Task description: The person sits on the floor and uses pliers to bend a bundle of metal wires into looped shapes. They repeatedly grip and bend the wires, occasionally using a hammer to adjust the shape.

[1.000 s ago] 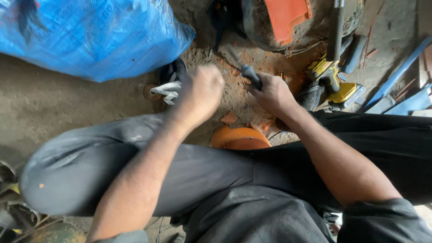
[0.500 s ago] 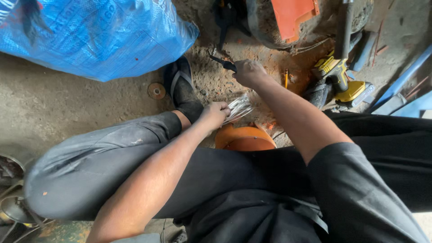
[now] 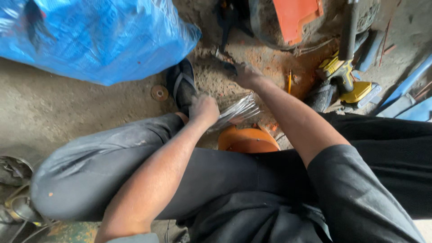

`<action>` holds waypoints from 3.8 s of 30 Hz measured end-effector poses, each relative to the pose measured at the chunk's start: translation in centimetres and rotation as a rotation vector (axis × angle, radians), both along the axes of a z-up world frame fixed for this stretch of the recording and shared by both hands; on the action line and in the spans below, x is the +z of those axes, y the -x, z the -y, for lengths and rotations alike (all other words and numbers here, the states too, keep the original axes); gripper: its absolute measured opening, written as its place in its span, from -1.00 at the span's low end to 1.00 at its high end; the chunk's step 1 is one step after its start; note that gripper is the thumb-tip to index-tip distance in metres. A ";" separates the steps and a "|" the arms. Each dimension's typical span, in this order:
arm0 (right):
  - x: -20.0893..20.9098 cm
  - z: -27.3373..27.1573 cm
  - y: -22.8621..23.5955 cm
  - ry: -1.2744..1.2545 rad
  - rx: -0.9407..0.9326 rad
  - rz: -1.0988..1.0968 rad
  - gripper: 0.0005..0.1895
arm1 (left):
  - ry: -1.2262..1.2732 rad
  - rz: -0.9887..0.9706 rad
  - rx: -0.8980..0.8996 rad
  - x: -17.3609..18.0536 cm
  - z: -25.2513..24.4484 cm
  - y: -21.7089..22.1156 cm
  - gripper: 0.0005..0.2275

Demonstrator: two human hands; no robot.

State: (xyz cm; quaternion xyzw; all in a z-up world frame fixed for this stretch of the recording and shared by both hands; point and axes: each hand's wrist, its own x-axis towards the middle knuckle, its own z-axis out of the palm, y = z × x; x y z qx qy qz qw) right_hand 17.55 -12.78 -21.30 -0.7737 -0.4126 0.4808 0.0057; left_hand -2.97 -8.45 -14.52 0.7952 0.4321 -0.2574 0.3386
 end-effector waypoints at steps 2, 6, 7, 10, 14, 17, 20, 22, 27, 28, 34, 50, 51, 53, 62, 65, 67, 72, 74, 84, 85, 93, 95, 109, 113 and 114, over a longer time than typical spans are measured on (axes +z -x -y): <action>0.8 -0.1 0.2 0.009 -0.026 -0.001 -0.41 | 0.129 -0.128 -0.093 0.4 0.2 -0.3 -0.80; 1.5 0.6 1.1 -0.036 -0.009 0.065 -0.34 | 0.218 -0.179 -0.272 0.6 0.5 -0.3 -0.80; 1.2 0.7 1.1 -0.073 0.026 0.093 -0.37 | 0.234 -0.182 -0.299 0.6 0.6 -0.1 -0.80; -0.4 1.5 1.1 -0.132 0.079 0.134 -0.48 | 0.210 -0.165 -0.354 0.4 0.9 0.0 -0.78; -2.7 2.7 0.8 -0.098 0.043 0.041 -0.54 | 0.229 -0.189 -0.382 0.4 0.8 -0.2 -0.78; -3.1 5.0 1.1 -0.215 0.396 0.282 -0.68 | 0.209 -0.190 -0.405 0.9 0.8 -0.6 -0.77; -1.1 5.5 0.1 -0.233 0.329 0.246 -0.62 | 0.161 -0.160 -0.432 2.1 0.3 -2.4 -0.77; 0.9 5.6 -0.2 -0.280 0.208 0.164 -0.63 | 0.114 -0.131 -0.447 3.0 0.3 -3.0 -0.77; 8.6 7.1 -5.4 -0.522 0.217 0.240 -0.93 | 0.021 -0.060 -0.398 5.8 -0.2 -7.4 -0.82; 10.5 7.6 -7.3 -0.615 0.182 0.320 -0.97 | -0.001 -0.043 -0.367 6.5 -0.9 -8.6 -0.82; 14.7 10.5 -17.6 -0.853 -0.236 0.844 -0.66 | -0.197 0.757 -0.097 10.0 -3.5 -14.2 -0.93; 12.7 14.0 -17.3 -0.727 -1.366 -0.465 -0.80 | -0.506 0.852 -0.212 5.4 -5.4 -34.6 -0.85; 13.0 14.0 -17.4 -0.736 -1.378 -0.516 -0.82 | -0.522 0.820 -0.239 4.8 -5.2 -35.1 -0.85; 13.3 13.8 -17.8 -0.768 -1.339 -0.505 -0.82 | -0.564 0.758 -0.314 3.8 -5.2 -36.0 -0.89; 13.2 14.0 -18.4 -0.743 -1.317 -0.542 -0.80 | -0.638 0.763 -0.565 0.1 -7.2 -36.9 -0.89; 13.2 13.6 -18.6 -0.737 -1.316 -0.539 -0.79 | -0.679 0.740 -0.658 -0.4 -7.6 -36.7 -0.90; 13.3 13.5 -18.6 -0.727 -1.319 -0.547 -0.78 | -0.670 0.674 -0.703 -0.3 -7.6 -36.7 -0.89; 13.4 13.5 -18.9 -0.759 -1.335 -0.592 -0.79 | -0.638 0.701 -0.507 -0.8 -5.5 -39.0 -0.94; 13.6 13.5 -19.1 -0.694 -1.339 -0.527 -0.82 | -0.683 0.729 -0.443 -1.0 -3.8 -40.5 -0.88; 14.4 13.4 -20.3 -0.670 -1.328 -0.361 -0.86 | -0.391 0.807 -0.103 0.5 -2.8 -40.8 -0.90; 14.5 13.4 -20.2 -0.659 -1.325 -0.367 -0.87 | -0.352 0.806 -0.067 0.6 -2.8 -40.9 -0.90; 15.2 12.9 -20.6 -0.655 -1.241 -0.329 -0.85 | -0.406 0.837 -0.054 -0.6 -3.1 -41.0 -0.76; 15.5 12.6 -20.6 -0.630 -1.234 -0.326 -0.83 | -0.438 0.836 -0.056 -1.0 -3.1 -41.0 -0.75; 16.8 12.2 -19.7 -0.642 -0.942 -0.038 -0.77 | -0.399 0.770 -0.035 -3.2 -2.1 -40.5 -0.78; 16.5 11.4 -20.1 -0.580 -0.852 0.093 -0.74 | -0.480 0.863 -0.017 -3.1 -2.0 -40.6 -0.75; 16.5 11.3 -20.3 -0.557 -0.815 0.133 -0.73 | -0.478 0.886 -0.004 -3.0 -2.0 -40.7 -0.76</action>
